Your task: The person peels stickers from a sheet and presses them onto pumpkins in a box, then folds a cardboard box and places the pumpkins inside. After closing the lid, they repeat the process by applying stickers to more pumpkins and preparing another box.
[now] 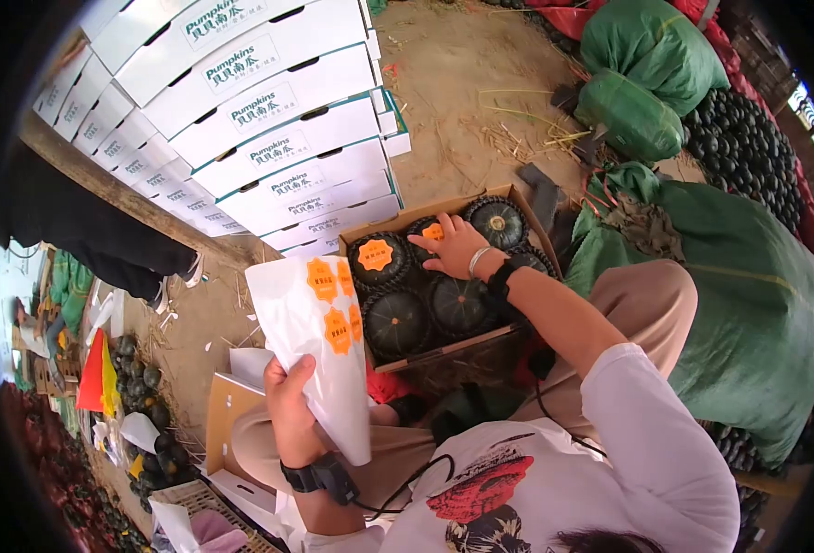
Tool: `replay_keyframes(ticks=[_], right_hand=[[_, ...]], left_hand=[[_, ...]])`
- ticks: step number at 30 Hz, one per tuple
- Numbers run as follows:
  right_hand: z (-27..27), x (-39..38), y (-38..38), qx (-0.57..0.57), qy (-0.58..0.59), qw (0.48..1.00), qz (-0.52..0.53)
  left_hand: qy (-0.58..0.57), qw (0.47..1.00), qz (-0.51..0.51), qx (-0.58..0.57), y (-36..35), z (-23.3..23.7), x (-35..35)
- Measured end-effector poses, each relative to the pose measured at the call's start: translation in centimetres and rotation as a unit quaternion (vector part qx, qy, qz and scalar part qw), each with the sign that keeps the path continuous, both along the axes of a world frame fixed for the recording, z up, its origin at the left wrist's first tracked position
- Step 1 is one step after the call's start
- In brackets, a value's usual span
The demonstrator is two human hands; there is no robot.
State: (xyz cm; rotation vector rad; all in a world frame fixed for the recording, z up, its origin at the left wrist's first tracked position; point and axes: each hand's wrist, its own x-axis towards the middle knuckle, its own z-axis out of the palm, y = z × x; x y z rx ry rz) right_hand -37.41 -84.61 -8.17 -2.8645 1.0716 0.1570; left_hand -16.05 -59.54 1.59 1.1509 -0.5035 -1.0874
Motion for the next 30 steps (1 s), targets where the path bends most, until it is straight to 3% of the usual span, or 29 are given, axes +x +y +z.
replay_keyframes(ticks=[3,7,10,11,12,14,16,17,20,21,24,25,27,28,30], right_hand=[[0.5,1.2,0.3,0.055,0.008,0.996,-0.072],[0.1,1.6,0.9,0.022,0.018,0.996,-0.085],[4.5,1.3,5.4,-0.028,-0.077,0.997,-0.003],[5.9,1.2,7.2,0.034,-0.287,0.956,0.040],[7.4,1.2,9.2,0.093,-0.483,0.868,0.073],[11.5,0.9,13.1,0.092,-0.578,0.807,0.076],[13.4,0.3,14.6,0.255,-0.518,0.816,0.031],[13.0,0.3,14.8,0.400,-0.525,0.750,-0.048],[10.7,-0.6,13.1,0.503,-0.564,0.647,-0.103],[9.6,-0.6,12.8,0.534,-0.595,0.589,-0.117],[7.4,-2.2,10.1,0.523,-0.585,0.597,-0.166],[7.1,-3.3,8.2,0.452,-0.601,0.619,-0.226],[5.6,-5.9,3.1,0.019,-0.524,0.810,-0.262],[5.2,-7.1,1.1,-0.095,-0.454,0.847,-0.259],[4.2,-8.6,-1.5,-0.145,-0.249,0.932,-0.221]], left_hand=[[0.031,0.999,-0.005,-0.022,-0.3,0.4,-0.6],[0.027,0.999,-0.021,-0.034,0.1,0.8,-0.9],[0.024,0.995,-0.075,-0.054,0.8,1.9,-1.1],[0.041,0.995,-0.074,-0.048,0.8,2.1,-1.5],[0.051,0.994,-0.080,-0.051,0.8,2.2,-2.2],[0.065,0.990,-0.103,-0.067,0.0,3.1,-4.0],[0.081,0.994,-0.057,-0.052,-0.2,4.9,-6.6],[0.088,0.994,-0.035,-0.045,-0.3,5.3,-7.4],[0.107,0.989,-0.056,-0.085,-0.6,2.0,-5.7],[0.138,0.986,-0.046,-0.077,-0.4,1.7,-6.1],[0.055,0.998,-0.035,-0.016,-0.8,1.2,-5.8],[0.066,0.997,-0.033,-0.017,-1.0,0.7,-5.3],[0.056,0.996,-0.061,-0.036,-1.1,0.2,-4.2],[0.050,0.995,-0.073,-0.044,-1.0,0.1,-3.8],[0.054,0.995,-0.069,-0.039,-0.9,0.3,-3.8]])
